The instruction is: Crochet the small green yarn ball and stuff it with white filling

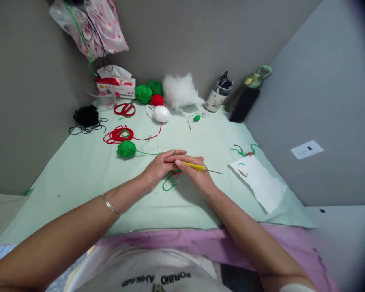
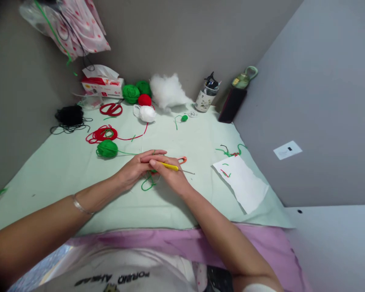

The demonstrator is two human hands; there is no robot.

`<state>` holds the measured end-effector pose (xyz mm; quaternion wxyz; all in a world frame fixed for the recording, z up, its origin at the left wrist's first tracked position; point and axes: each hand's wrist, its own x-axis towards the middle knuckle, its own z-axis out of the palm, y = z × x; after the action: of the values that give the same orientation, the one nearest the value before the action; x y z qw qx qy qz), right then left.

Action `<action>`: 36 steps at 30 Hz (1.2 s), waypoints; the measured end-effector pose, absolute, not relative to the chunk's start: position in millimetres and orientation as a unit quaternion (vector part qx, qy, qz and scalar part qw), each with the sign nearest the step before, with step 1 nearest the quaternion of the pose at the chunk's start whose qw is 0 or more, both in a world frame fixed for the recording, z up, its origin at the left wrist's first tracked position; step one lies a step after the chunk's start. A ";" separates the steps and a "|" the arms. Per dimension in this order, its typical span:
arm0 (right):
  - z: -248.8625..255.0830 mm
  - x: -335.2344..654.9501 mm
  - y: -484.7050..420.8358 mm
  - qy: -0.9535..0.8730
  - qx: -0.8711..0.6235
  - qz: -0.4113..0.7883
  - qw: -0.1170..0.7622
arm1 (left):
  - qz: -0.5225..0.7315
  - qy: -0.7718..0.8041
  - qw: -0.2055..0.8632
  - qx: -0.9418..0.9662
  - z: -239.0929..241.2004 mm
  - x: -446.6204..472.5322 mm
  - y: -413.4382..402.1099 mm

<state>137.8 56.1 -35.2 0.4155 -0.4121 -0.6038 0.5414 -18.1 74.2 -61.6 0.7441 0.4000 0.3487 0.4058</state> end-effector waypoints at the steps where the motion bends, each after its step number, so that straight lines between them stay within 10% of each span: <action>1: -36.4 137.6 56.1 -0.603 -0.412 0.541 0.417 | 0.410 0.351 0.742 0.397 -62.0 -17.6 74.4; 36: -34.7 142.4 61.3 -0.675 -0.371 0.498 0.398 | 0.440 0.329 0.765 0.338 -40.7 -16.4 69.3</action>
<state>142.4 61.3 -34.7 0.3975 -0.3711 -0.6755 0.4980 -16.4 69.3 -40.7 0.7645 0.3378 0.3286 0.4398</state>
